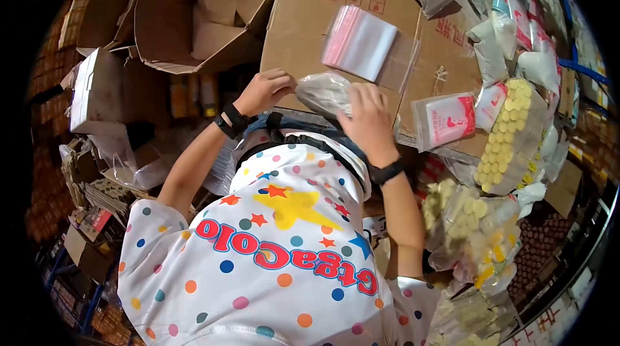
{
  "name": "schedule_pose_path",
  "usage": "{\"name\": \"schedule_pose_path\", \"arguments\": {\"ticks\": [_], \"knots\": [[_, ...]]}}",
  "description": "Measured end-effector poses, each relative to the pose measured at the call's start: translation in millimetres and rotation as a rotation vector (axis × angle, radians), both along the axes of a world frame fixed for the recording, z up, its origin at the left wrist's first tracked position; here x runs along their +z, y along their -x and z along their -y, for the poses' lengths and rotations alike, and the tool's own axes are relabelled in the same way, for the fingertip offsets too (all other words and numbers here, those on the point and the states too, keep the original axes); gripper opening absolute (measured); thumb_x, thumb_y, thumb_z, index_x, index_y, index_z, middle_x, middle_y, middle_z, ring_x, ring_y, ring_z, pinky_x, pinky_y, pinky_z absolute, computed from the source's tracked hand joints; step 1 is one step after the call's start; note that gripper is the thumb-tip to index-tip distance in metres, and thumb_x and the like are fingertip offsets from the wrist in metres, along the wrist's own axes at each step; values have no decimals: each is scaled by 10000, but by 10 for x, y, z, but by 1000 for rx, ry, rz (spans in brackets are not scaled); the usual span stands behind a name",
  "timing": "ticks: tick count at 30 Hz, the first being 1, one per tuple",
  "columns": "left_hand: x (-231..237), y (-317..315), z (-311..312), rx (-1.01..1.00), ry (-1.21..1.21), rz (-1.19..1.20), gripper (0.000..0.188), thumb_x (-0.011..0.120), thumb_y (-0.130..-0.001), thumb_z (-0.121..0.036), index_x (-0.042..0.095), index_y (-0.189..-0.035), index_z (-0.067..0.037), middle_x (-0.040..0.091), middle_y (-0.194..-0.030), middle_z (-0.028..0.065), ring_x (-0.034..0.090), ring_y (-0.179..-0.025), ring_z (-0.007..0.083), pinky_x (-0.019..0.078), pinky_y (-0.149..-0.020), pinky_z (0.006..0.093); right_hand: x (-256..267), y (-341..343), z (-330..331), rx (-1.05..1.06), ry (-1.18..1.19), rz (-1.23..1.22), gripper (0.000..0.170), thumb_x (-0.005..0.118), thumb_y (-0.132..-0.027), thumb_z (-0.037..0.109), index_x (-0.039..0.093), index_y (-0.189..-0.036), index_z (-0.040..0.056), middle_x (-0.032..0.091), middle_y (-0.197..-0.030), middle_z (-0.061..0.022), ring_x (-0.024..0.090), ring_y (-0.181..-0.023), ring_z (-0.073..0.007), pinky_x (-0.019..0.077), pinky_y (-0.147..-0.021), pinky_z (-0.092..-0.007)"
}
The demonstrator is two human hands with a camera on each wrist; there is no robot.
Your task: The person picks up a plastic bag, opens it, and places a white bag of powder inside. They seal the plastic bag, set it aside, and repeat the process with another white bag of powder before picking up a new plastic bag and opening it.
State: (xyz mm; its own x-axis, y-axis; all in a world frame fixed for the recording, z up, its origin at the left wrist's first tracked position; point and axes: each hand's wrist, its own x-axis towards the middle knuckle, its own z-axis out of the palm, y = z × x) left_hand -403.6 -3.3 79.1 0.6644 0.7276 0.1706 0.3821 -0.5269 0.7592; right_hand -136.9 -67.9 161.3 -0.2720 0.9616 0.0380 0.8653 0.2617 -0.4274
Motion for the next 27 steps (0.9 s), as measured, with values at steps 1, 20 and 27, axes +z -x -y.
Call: {"name": "schedule_pose_path", "arguments": {"ticks": [1, 20, 27], "knots": [[-26, -16, -11, 24, 29, 45, 158, 714, -806, -23, 625, -935, -4, 662, -887, 100, 660, -795, 278, 547, -718, 344, -17, 120, -37, 25, 20, -29, 475, 755, -746, 234, 584, -1147, 48, 598, -1131, -92, 536, -1121, -276, 442, -919, -391], [-104, 187, -25, 144, -68, 35, 91, 728, -780, -125, 688, -835, -65, 656, -794, 70, 646, -742, 263, 522, -652, 351, -526, 894, -374, 173, -93, -26, 117, 672, -787, 155, 695, -879, 87, 634, -912, -39, 547, -982, -230, 406, -876, -394], [-119, 138, -36, 193, 21, -6, 86, 730, -764, -121, 692, -824, -73, 665, -776, 65, 649, -742, 263, 522, -652, 355, -581, 970, -397, 63, -61, -102, 62, 659, -771, 127, 681, -795, 75, 638, -860, -49, 564, -937, -245, 405, -856, -397]]}}
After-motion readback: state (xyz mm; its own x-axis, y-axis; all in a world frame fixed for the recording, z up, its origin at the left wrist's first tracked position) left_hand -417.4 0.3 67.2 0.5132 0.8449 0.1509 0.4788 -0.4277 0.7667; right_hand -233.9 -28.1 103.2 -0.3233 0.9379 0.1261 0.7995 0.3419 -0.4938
